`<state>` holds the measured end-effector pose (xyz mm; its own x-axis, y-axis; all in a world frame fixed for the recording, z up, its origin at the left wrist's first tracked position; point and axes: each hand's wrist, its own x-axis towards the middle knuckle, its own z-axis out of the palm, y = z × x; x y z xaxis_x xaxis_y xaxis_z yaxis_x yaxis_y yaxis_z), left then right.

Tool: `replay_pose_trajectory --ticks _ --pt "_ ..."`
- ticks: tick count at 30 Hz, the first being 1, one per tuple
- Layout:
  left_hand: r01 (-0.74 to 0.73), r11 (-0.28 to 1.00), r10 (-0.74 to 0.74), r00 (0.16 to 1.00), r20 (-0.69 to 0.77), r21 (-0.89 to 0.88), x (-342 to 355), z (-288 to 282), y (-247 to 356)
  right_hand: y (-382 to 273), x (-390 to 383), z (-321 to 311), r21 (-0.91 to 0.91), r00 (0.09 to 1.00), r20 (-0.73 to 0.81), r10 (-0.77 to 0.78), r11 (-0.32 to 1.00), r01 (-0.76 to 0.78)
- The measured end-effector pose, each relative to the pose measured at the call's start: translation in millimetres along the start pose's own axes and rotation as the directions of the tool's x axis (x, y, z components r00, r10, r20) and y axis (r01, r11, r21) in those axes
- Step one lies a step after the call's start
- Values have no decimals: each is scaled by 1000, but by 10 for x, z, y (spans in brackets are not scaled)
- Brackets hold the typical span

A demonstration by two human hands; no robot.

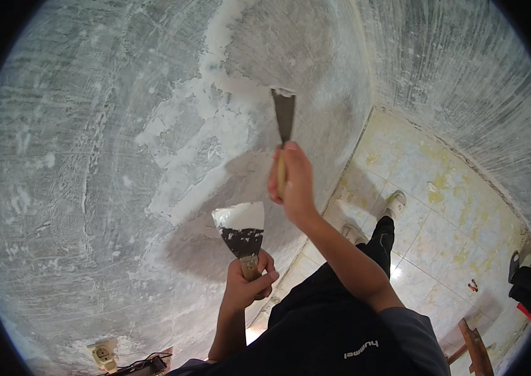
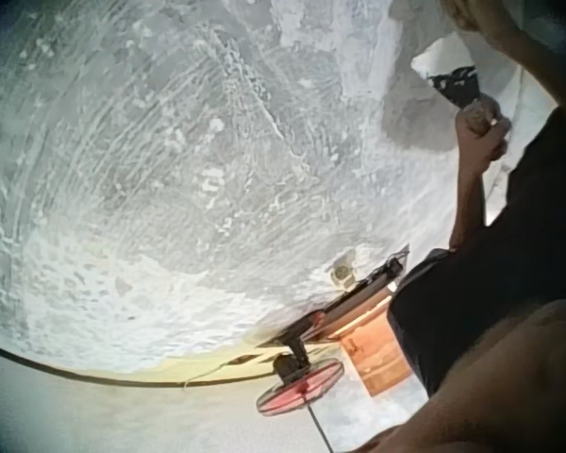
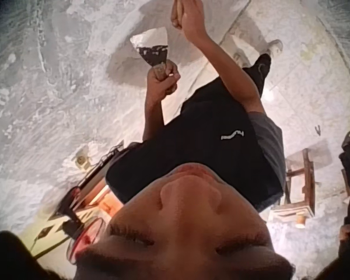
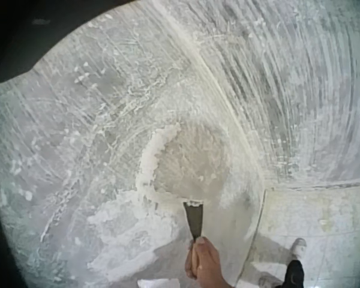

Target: The person applies wall putty to a concrete wall and smooths it with putty knives.

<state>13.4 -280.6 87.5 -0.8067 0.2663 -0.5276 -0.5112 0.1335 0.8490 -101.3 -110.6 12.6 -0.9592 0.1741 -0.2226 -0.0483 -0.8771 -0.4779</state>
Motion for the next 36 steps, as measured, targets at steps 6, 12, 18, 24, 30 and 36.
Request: replay_pose_trajectory --ticks 6,12,18,24,30,36 --pt "-27 997 38 990 -135 77 220 26 13 -318 -796 -549 -515 975 224 2 849 117" --pt "16 988 -4 997 -75 153 296 73 16 -496 -889 -454 -804 948 316 -37 521 288" --pt "-27 992 39 994 -99 120 291 -27 54 -705 -925 -572 -904 963 270 6 346 251" --pt "-15 992 29 993 -112 122 238 -51 17 -873 -725 -952 -873 985 144 -92 457 171" --pt "-17 995 34 984 -177 101 131 -3 -71 -315 162 -390 -459 988 143 -49 881 110" --pt "-9 996 23 987 -158 88 0 26 -6 287 451 118 -163 990 129 -62 983 83"
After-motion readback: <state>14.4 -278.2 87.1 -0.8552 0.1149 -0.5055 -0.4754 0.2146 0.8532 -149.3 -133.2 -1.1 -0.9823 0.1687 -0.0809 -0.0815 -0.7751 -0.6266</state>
